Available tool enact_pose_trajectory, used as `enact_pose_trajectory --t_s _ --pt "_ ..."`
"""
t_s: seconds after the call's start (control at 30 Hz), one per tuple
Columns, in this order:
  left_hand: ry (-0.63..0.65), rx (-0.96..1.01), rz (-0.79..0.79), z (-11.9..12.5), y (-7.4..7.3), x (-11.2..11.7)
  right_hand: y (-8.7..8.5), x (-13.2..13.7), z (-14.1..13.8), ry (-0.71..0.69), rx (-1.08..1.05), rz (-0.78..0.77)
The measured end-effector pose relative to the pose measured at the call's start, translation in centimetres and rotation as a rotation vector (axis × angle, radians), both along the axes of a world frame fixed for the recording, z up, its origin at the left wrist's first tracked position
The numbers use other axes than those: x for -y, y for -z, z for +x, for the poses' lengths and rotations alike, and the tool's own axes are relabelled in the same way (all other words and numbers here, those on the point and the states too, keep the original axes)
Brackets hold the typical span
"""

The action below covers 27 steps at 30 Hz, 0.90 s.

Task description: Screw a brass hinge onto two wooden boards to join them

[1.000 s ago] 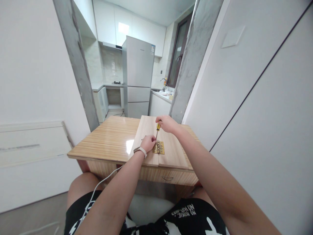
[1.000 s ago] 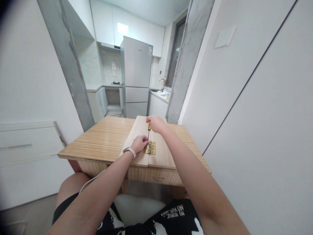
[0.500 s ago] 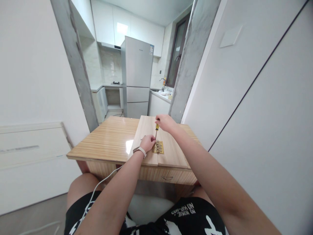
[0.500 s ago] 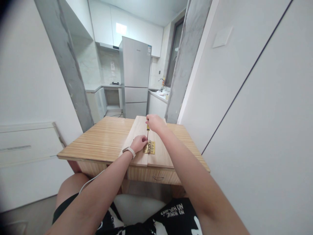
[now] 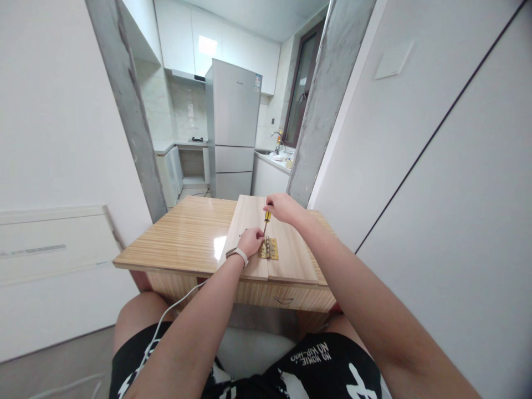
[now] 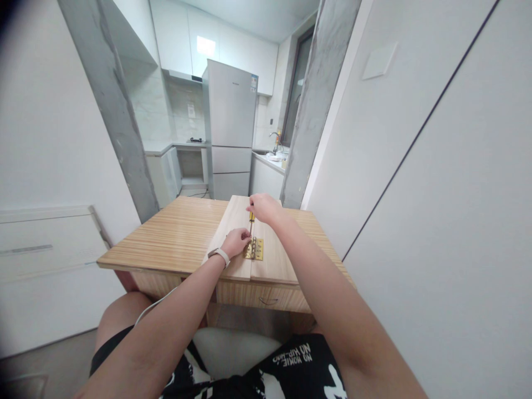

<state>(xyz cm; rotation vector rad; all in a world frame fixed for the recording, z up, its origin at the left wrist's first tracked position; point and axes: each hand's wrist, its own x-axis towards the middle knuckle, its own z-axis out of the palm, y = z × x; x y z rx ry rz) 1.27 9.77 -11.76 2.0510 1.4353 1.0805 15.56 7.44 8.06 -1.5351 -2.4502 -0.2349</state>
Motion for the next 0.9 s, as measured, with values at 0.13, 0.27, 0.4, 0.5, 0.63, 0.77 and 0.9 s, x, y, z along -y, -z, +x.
enact_pose_trajectory --t_s 0.13,0.27,0.4,0.5,0.63,0.77,0.9 --pt "0.002 -0.002 -0.003 0.05 0.04 -0.02 0.34 -0.12 0.05 0.108 0.013 0.035" --pt "-0.002 -0.008 0.006 0.12 0.19 -0.12 0.54 -0.20 0.08 0.043 0.000 0.062" --pt "-0.005 -0.012 -0.003 0.11 0.31 -0.19 0.46 -0.16 0.18 -0.108 -0.035 0.001" --pt "-0.002 -0.015 -0.006 0.02 0.30 -0.23 0.45 -0.28 0.35 -0.095 -0.011 -0.050" --pt "0.045 0.016 -0.013 -0.10 0.03 -0.13 0.57 -0.64 0.45 -0.080 0.014 -0.012" --pt "0.070 0.036 -0.024 -0.15 -0.36 0.13 0.56 -0.70 0.20 -0.042 0.029 0.004" --pt "0.060 0.023 0.001 -0.19 -0.50 0.25 0.60 -0.36 -0.30 -0.031 0.046 0.034"
